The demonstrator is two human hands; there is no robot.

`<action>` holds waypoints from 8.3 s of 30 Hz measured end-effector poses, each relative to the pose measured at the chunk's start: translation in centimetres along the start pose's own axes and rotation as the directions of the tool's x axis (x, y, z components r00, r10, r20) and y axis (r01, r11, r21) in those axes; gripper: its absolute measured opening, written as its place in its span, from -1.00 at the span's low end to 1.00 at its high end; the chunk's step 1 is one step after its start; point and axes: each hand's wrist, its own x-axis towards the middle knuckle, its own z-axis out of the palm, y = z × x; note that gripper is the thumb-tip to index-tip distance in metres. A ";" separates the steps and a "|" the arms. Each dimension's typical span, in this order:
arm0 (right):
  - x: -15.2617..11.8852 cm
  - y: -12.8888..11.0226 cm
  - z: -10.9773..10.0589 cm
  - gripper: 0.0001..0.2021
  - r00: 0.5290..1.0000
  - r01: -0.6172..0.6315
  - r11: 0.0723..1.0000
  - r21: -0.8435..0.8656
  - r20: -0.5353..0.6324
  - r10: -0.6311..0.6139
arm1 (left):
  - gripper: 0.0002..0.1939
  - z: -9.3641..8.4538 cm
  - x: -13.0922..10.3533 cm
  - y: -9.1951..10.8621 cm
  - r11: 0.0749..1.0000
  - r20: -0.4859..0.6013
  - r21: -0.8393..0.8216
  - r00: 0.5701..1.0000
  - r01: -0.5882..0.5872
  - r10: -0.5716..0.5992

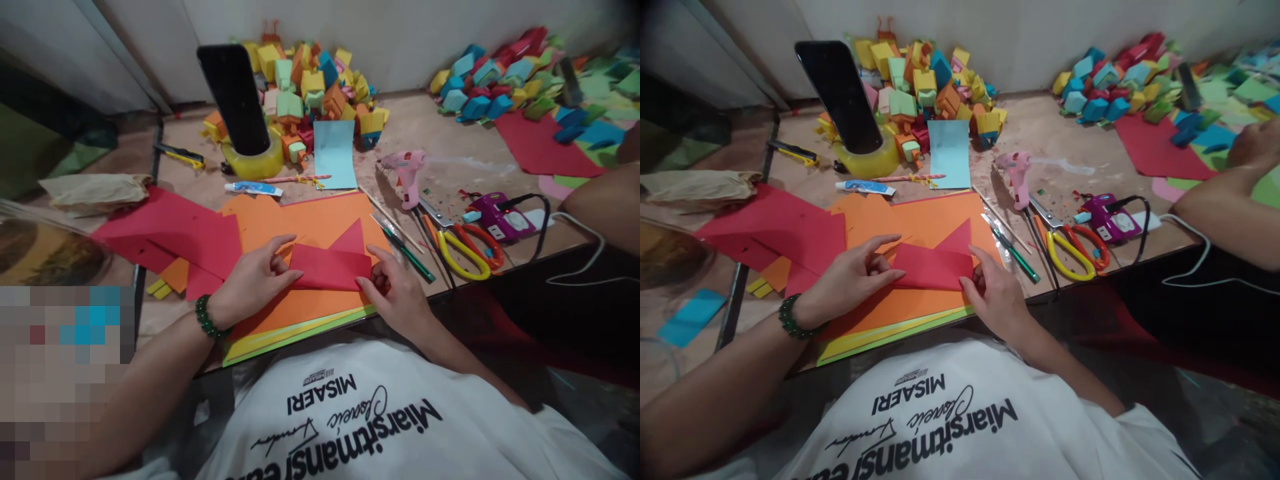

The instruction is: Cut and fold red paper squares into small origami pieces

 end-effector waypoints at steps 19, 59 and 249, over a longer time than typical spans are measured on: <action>0.2 -0.1 -0.1 -0.59 0.999 -0.036 0.998 0.057 0.015 0.036 | -0.47 -0.4 -0.5 0.6 0.959 0.102 0.268 0.993 -0.092 0.066; 0.2 -0.1 -0.2 -0.60 0.997 -0.076 0.996 0.035 0.030 0.075 | -0.60 -0.4 -0.7 -0.3 0.901 0.209 0.341 0.956 -0.270 0.207; 1.4 0.1 0.2 -0.51 0.971 -0.240 0.970 -0.029 0.006 0.240 | -0.40 0.1 0.2 0.6 0.967 0.015 0.228 0.994 -0.110 0.109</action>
